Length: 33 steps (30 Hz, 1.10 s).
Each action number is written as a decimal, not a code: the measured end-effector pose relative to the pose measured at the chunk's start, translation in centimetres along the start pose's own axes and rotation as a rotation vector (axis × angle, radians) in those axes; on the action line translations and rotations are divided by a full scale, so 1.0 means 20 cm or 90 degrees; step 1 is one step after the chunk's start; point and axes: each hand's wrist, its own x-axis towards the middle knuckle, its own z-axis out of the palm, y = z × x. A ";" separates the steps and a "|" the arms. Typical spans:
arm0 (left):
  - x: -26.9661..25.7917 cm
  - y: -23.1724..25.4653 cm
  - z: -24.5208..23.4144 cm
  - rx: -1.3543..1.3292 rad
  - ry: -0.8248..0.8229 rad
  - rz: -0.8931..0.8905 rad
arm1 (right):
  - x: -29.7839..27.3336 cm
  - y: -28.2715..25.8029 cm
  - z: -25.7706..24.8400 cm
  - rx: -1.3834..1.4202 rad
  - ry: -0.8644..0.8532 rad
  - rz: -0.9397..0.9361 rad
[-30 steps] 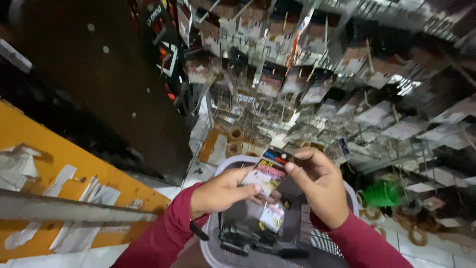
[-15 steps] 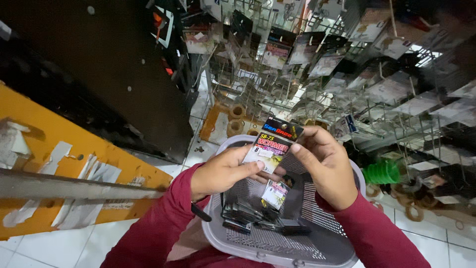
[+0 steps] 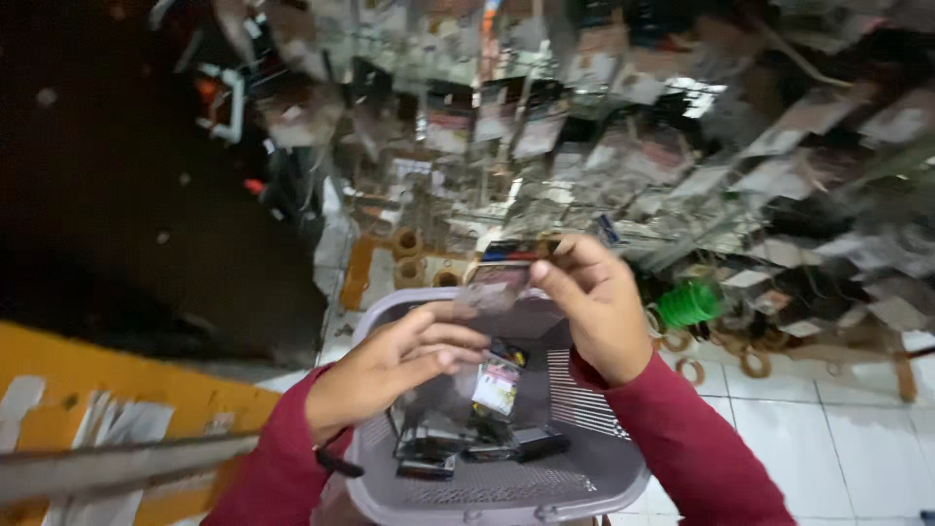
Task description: The person organizes various packaged fishing hooks by taking them out of a basket, holding them up to look at the labels, and hanging them onto display racks in a shop.
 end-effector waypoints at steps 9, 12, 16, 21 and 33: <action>-0.04 0.03 -0.01 0.036 0.025 -0.007 | 0.18 0.00 -0.47 -0.297 0.325 -0.306; -0.03 0.06 0.02 0.056 0.038 -0.050 | 0.33 0.27 -0.74 -0.241 0.405 -0.243; -0.02 0.06 0.01 0.070 0.042 -0.072 | 0.42 0.36 -0.87 -0.288 0.416 -0.291; -0.02 0.02 -0.02 0.070 0.019 -0.023 | 0.49 0.43 -0.90 -0.296 0.398 -0.306; 0.00 0.00 -0.05 0.039 0.035 -0.035 | 0.52 0.52 -1.01 -0.598 0.256 -0.283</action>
